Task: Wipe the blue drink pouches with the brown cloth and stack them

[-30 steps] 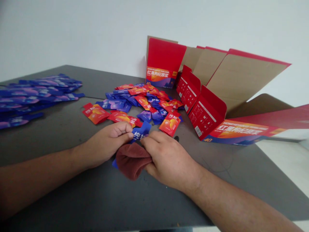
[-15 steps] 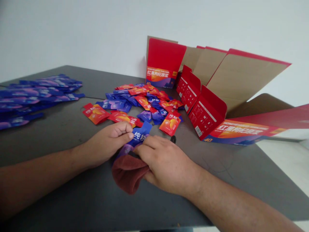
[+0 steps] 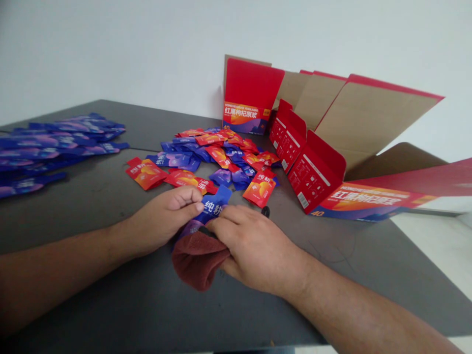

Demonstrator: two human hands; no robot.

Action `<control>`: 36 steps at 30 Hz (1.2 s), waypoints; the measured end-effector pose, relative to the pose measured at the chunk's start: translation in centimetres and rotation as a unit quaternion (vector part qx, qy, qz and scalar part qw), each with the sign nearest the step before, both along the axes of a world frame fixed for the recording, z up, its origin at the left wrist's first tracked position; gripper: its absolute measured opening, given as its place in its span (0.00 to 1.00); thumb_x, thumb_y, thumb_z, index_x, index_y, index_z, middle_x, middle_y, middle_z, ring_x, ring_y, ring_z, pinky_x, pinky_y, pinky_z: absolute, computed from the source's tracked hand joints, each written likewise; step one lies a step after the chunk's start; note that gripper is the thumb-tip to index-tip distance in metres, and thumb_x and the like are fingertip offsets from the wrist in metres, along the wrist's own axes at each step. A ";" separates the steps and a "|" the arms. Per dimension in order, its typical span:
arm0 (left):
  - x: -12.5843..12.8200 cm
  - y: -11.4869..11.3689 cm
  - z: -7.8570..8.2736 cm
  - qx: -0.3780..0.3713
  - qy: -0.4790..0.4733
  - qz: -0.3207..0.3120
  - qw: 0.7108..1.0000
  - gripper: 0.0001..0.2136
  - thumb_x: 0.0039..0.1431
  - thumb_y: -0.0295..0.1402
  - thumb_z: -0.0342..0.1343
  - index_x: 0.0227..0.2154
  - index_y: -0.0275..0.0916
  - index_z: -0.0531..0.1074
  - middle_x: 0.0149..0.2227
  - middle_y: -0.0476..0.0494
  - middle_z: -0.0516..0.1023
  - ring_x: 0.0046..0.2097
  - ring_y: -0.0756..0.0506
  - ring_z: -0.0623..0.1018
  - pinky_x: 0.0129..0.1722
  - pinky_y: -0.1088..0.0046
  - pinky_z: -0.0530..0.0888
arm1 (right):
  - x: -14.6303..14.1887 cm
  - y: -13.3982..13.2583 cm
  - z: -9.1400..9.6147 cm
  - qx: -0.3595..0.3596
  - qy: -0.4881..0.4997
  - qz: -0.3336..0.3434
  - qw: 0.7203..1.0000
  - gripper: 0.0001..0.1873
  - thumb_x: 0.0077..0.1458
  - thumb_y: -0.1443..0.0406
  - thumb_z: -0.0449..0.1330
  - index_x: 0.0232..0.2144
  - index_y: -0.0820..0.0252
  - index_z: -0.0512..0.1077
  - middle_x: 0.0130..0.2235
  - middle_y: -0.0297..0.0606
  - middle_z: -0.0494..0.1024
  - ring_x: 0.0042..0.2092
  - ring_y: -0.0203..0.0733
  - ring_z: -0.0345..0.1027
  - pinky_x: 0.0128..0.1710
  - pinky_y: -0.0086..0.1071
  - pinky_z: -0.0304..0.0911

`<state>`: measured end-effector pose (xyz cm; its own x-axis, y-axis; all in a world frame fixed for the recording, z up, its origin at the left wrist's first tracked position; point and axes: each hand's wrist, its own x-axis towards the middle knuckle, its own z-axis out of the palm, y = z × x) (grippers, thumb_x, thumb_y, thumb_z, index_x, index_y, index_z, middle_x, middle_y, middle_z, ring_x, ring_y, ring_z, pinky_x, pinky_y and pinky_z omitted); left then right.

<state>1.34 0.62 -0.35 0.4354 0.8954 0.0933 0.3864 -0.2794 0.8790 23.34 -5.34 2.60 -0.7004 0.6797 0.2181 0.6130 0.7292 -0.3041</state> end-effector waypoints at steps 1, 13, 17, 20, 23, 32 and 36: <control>0.0 0.0 0.0 -0.004 -0.004 0.002 1.000 0.09 0.66 0.37 0.54 0.31 0.40 0.69 0.28 0.52 0.70 0.31 0.49 0.68 0.31 0.72 0.66 | 0.1 0.1 0.0 0.006 -0.001 -0.025 1.000 0.11 0.59 0.70 0.61 0.45 0.59 0.71 0.44 0.40 0.76 0.47 0.46 0.70 0.46 0.38 0.67; 0.0 0.1 -0.1 0.006 0.004 0.000 1.000 0.09 0.66 0.37 0.53 0.31 0.40 0.69 0.29 0.51 0.71 0.33 0.48 0.70 0.33 0.71 0.66 | 0.1 0.0 -0.2 0.008 -0.011 -0.013 1.000 0.14 0.59 0.70 0.62 0.48 0.58 0.71 0.46 0.40 0.77 0.48 0.46 0.70 0.47 0.38 0.67; 0.1 0.0 -0.2 -0.033 -0.025 0.001 0.999 0.10 0.65 0.38 0.54 0.30 0.40 0.68 0.27 0.53 0.70 0.29 0.49 0.68 0.30 0.72 0.65 | 0.5 0.4 -0.3 0.034 0.009 -0.109 0.993 0.10 0.55 0.71 0.61 0.40 0.58 0.68 0.42 0.40 0.74 0.44 0.46 0.69 0.41 0.37 0.66; 0.1 0.0 -0.3 -0.029 -0.027 -0.001 0.999 0.09 0.65 0.37 0.54 0.30 0.40 0.69 0.27 0.53 0.70 0.29 0.49 0.68 0.29 0.72 0.65 | 0.3 0.5 -0.2 0.031 0.013 -0.090 0.995 0.09 0.56 0.72 0.61 0.40 0.58 0.68 0.42 0.41 0.75 0.44 0.46 0.70 0.42 0.37 0.67; 0.1 0.1 -0.2 -0.006 -0.009 -0.001 1.000 0.09 0.65 0.37 0.54 0.30 0.40 0.69 0.27 0.52 0.70 0.30 0.49 0.68 0.30 0.72 0.66 | 0.0 0.1 -0.1 0.007 0.002 -0.010 1.000 0.11 0.59 0.70 0.61 0.45 0.58 0.71 0.45 0.41 0.77 0.48 0.47 0.71 0.46 0.38 0.68; 0.1 0.0 -0.3 -0.048 -0.035 0.001 0.998 0.09 0.64 0.37 0.55 0.29 0.40 0.68 0.26 0.53 0.69 0.28 0.50 0.67 0.28 0.73 0.64 | 0.5 0.7 -0.4 0.033 0.013 -0.111 0.993 0.10 0.54 0.72 0.61 0.39 0.58 0.67 0.42 0.40 0.74 0.44 0.46 0.69 0.41 0.37 0.66; 0.1 0.0 -0.3 -0.009 -0.014 -0.002 1.000 0.08 0.65 0.36 0.54 0.31 0.40 0.70 0.29 0.52 0.71 0.31 0.49 0.69 0.31 0.73 0.66 | 0.2 0.4 -0.2 0.009 -0.010 -0.024 1.000 0.13 0.58 0.70 0.62 0.46 0.58 0.70 0.45 0.40 0.76 0.47 0.46 0.70 0.45 0.38 0.67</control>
